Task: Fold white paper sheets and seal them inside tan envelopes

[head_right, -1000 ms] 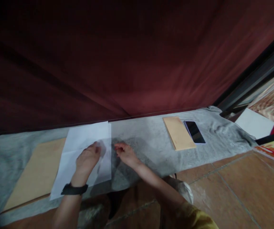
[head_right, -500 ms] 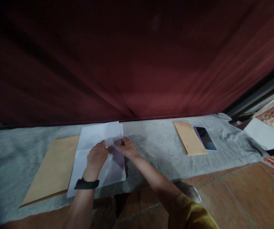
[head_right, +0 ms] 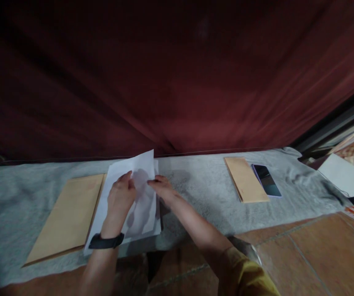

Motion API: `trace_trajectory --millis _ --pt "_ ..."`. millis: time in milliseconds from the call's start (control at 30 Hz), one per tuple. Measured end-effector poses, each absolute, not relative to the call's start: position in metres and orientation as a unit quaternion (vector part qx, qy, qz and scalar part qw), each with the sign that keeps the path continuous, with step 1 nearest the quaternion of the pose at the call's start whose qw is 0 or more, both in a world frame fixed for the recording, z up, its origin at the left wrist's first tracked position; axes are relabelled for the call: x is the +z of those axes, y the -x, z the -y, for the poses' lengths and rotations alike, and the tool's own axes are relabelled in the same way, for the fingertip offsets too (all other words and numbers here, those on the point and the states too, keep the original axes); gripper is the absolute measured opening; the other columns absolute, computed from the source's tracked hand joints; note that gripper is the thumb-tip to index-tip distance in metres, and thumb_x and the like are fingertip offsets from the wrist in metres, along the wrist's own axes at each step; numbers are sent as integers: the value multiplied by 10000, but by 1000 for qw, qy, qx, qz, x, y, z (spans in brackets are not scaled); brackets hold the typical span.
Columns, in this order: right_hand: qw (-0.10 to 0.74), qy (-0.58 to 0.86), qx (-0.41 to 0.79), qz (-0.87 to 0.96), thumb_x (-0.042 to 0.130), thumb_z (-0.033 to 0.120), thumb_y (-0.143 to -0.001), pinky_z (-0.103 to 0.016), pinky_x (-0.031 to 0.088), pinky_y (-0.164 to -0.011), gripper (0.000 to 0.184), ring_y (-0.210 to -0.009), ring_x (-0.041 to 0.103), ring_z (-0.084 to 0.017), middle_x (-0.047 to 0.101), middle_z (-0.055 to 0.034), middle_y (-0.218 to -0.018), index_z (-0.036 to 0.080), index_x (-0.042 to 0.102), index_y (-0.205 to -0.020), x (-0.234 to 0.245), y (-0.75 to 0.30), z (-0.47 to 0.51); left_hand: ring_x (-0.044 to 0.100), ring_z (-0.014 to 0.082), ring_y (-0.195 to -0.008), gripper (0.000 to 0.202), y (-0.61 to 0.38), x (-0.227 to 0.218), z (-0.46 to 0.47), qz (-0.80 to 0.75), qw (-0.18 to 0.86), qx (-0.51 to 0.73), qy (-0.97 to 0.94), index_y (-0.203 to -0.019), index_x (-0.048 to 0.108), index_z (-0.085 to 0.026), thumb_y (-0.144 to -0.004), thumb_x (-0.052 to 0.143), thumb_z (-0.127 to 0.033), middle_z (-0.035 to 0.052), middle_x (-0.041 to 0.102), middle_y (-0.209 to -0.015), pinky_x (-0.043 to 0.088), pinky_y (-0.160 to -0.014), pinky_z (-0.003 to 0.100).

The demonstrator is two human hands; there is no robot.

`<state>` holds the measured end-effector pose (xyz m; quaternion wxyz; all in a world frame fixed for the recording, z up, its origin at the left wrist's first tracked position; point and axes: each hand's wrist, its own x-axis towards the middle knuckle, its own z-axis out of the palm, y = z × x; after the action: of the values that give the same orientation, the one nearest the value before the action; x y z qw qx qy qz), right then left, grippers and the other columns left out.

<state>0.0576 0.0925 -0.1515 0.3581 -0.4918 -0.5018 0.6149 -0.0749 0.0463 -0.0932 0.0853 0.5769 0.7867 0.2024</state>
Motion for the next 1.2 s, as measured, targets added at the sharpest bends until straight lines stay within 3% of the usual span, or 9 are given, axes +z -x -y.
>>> trace_trajectory --millis 133,267,433,567,667,733,867,1067,1200 --pt "380 459 659 460 715 429 -749 -286 492 -686 281 -716 639 -170 727 -32 -830 182 703 -882 -129 -111 -76 508 245 -1374 484 68 -95 -53 -708 94 372 -593 -1376 593 -120 -948 374 -180 136 584 -1449 373 -1188 388" --pt "400 527 633 402 739 398 -690 -282 496 -650 346 -744 663 -202 742 -68 -870 177 689 -951 -116 -175 -67 536 243 -1341 464 58 -102 -60 -690 199 462 -521 -1363 598 -151 -928 455 -221 123 609 -1418 388 -1171 420" --pt "410 525 647 371 645 335 -706 -278 495 -612 242 -722 679 -218 736 -65 -802 176 667 -889 -111 -227 -62 677 242 -1126 547 44 -106 -61 -684 425 448 -389 -1357 586 -146 -904 586 -452 155 679 -1299 548 -920 357" --pt "418 513 668 341 624 349 -734 -282 498 -617 268 -716 686 -223 734 -61 -774 172 667 -932 -107 -247 -62 733 203 -822 652 30 -102 -61 -692 534 375 -309 -1247 642 -144 -917 461 -676 132 759 -1060 556 -680 305" --pt "417 498 695 308 628 398 -744 -298 501 -614 272 -676 667 -220 728 -44 -744 191 678 -913 -107 -254 -64 710 179 -687 575 19 -105 -63 -647 603 374 -278 -1132 686 -139 -854 604 -636 84 772 -883 521 -613 270" --pt "435 472 710 289 674 388 -710 -304 501 -617 242 -654 651 -212 723 -25 -729 208 681 -871 -108 -257 -67 690 168 -644 479 12 -107 -64 -600 632 412 -268 -998 714 -141 -711 804 -515 53 766 -810 507 -597 253" --pt "482 427 694 320 784 297 -640 -293 495 -646 269 -651 640 -188 731 9 -759 221 699 -884 -99 -267 -71 668 146 -620 443 -2 -102 -63 -524 607 541 -254 -853 731 -157 -503 950 -316 9 748 -738 522 -638 244" --pt "539 415 561 472 828 329 -705 -282 495 -698 250 -709 637 -164 740 26 -836 235 718 -909 -70 -286 -72 693 157 -832 358 -20 -83 -61 -431 513 654 -352 -950 785 -181 -650 892 -345 31 784 -916 531 -835 280" --pt "595 413 434 536 795 359 -771 -334 501 -913 221 -930 659 -194 751 20 -989 254 735 -955 -71 -295 -77 662 149 -842 227 -20 -90 -62 -444 402 673 -434 -856 795 -199 -700 853 -352 0 759 -863 515 -835 279"
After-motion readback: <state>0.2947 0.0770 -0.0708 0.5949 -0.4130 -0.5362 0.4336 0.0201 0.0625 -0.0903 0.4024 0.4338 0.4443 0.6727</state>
